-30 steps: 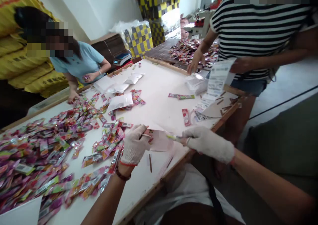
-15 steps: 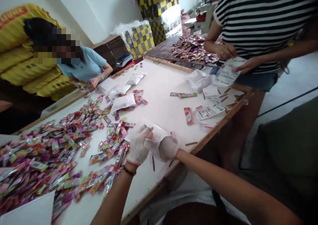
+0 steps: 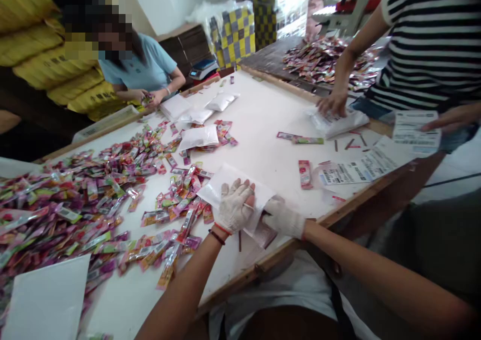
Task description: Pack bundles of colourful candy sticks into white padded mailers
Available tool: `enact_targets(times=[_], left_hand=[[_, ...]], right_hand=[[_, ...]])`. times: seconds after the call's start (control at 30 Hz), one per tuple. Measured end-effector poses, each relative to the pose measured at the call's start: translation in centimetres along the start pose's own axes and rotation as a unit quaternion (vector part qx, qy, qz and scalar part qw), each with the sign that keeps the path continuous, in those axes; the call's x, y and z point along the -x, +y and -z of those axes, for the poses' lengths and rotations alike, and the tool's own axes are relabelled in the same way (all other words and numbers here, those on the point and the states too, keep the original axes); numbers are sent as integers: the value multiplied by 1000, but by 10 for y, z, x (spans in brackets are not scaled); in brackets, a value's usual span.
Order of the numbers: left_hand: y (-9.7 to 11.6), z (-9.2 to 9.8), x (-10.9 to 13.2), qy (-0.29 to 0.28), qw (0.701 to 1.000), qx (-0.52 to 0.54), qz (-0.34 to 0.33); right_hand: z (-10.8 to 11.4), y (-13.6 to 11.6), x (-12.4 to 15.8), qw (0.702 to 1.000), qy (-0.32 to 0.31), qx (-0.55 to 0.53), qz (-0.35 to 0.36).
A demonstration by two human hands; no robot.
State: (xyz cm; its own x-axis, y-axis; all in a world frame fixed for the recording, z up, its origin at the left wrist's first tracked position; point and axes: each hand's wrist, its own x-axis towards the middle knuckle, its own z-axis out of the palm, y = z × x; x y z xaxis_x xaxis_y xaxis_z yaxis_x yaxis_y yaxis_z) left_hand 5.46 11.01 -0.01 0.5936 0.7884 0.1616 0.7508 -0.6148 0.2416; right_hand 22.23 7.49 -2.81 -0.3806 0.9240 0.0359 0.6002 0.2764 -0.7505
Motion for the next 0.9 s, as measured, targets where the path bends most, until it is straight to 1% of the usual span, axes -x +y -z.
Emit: enact_targets(times=[0.07, 0.13, 0.2, 0.27, 0.33, 0.4, 0.43, 0.5, 0.57, 0.63, 0.67, 0.7, 0.73, 0.77, 0.8, 0.83, 0.9], left_hand=[[3, -12, 8, 11, 999, -36, -7], [4, -23, 13, 16, 998, -56, -18], [0, -29, 15, 15, 997, -63, -36], [-6, -30, 12, 6, 996, -61, -63], [-14, -29, 5, -8, 993, -56, -100], [-22, -27, -2, -21, 989, -53, -136], [-25, -26, -5, -26, 986, -52, -154], [-31, -24, -11, -34, 981, -52, -183], [-35, -22, -16, -41, 976, -52, -207], [-37, -20, -21, -53, 971, -48, -226], [-37, -19, -24, -61, 970, -44, -232], [-36, -17, -26, -67, 969, -37, -234], [-33, -15, -28, -68, 970, -27, -233], [-30, -12, -29, -59, 973, -15, -223], [-26, -9, -28, -37, 978, -1, -203], [-22, -6, -25, -5, 984, 17, -176], [-15, -1, -12, 75, 989, 57, -111]], right_hand=[[11, 10, 13, 994, -65, 34, 78], [17, 15, 17, 973, -139, 109, 149], [16, 13, 13, 947, -184, 200, 171], [10, 5, 4, 929, -205, 263, 161], [3, -6, -6, 921, -216, 298, 129], [-2, -15, -12, 913, -215, 331, 103], [-3, -18, -14, 909, -209, 345, 104], [-1, -23, -11, 910, -189, 343, 134], [12, -28, -1, 929, -164, 296, 148], [35, -37, 17, 957, -144, 229, 105], [49, -42, 27, 966, -147, 200, 70], [64, -46, 37, 969, -166, 178, 40], [78, -49, 45, 963, -209, 167, 24], [91, -49, 51, 955, -245, 168, 19], [101, -46, 54, 951, -249, 183, 26], [107, -39, 53, 949, -230, 211, 46], [108, -16, 43, 943, -130, 282, 119]])
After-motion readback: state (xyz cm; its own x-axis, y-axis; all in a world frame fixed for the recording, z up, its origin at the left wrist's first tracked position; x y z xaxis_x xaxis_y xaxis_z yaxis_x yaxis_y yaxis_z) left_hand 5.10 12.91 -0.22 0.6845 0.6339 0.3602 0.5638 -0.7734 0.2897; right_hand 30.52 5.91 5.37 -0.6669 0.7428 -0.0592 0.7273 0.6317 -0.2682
